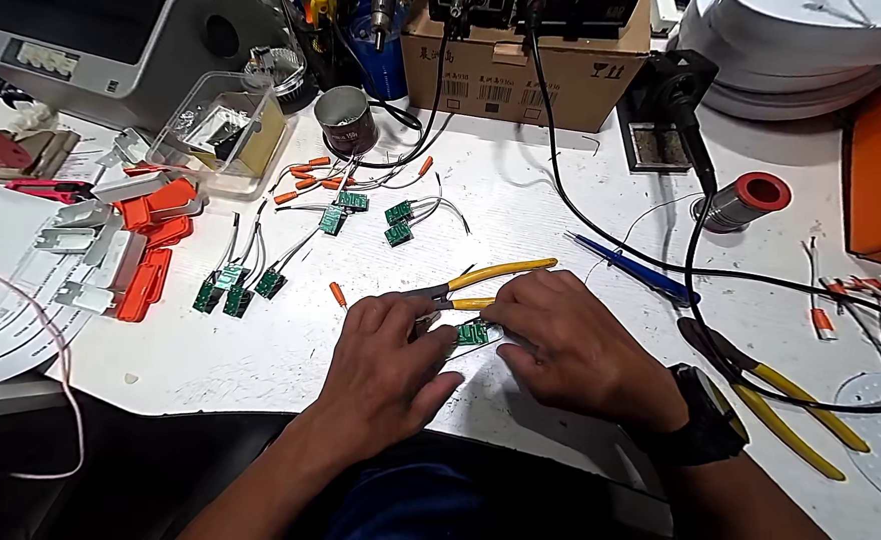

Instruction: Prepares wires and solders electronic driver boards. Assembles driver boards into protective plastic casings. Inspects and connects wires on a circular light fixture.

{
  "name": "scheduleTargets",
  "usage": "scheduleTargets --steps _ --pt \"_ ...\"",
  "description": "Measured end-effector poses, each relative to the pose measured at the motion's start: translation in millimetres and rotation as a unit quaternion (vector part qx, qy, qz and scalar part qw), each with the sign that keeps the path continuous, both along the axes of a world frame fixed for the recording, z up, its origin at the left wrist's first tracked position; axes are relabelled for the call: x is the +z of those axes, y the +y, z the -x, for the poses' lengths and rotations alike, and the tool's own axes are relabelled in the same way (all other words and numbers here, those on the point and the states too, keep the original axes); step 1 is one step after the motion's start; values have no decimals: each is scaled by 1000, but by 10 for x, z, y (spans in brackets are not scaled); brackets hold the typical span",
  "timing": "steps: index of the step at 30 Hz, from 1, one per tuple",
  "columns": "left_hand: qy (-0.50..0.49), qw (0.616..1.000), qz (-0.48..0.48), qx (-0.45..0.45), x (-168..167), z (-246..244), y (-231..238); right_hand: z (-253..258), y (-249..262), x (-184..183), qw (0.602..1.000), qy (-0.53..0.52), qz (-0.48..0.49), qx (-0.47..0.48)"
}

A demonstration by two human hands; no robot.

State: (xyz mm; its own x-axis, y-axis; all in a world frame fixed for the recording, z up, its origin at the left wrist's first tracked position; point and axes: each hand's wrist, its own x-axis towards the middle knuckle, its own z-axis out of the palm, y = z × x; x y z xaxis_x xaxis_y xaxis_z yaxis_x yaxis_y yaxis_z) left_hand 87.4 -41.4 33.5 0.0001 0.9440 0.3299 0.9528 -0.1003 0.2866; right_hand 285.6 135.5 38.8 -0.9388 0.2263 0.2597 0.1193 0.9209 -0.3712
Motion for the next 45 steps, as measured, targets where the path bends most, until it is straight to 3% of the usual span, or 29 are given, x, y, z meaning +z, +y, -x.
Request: scheduleTargets --steps 6,14,20,45 --pt "25 999 19 -44 -41 -124 130 1 -3 -6 1000 -6 1 -7" --pt "23 999 32 -29 -8 -206 170 30 -40 -24 1000 -25 3 -11" --pt "16 999 8 42 -71 -134 171 33 -21 -64 999 -11 3 -37" --pt "-16 998 49 19 -44 -35 181 58 -49 21 990 69 12 -121"
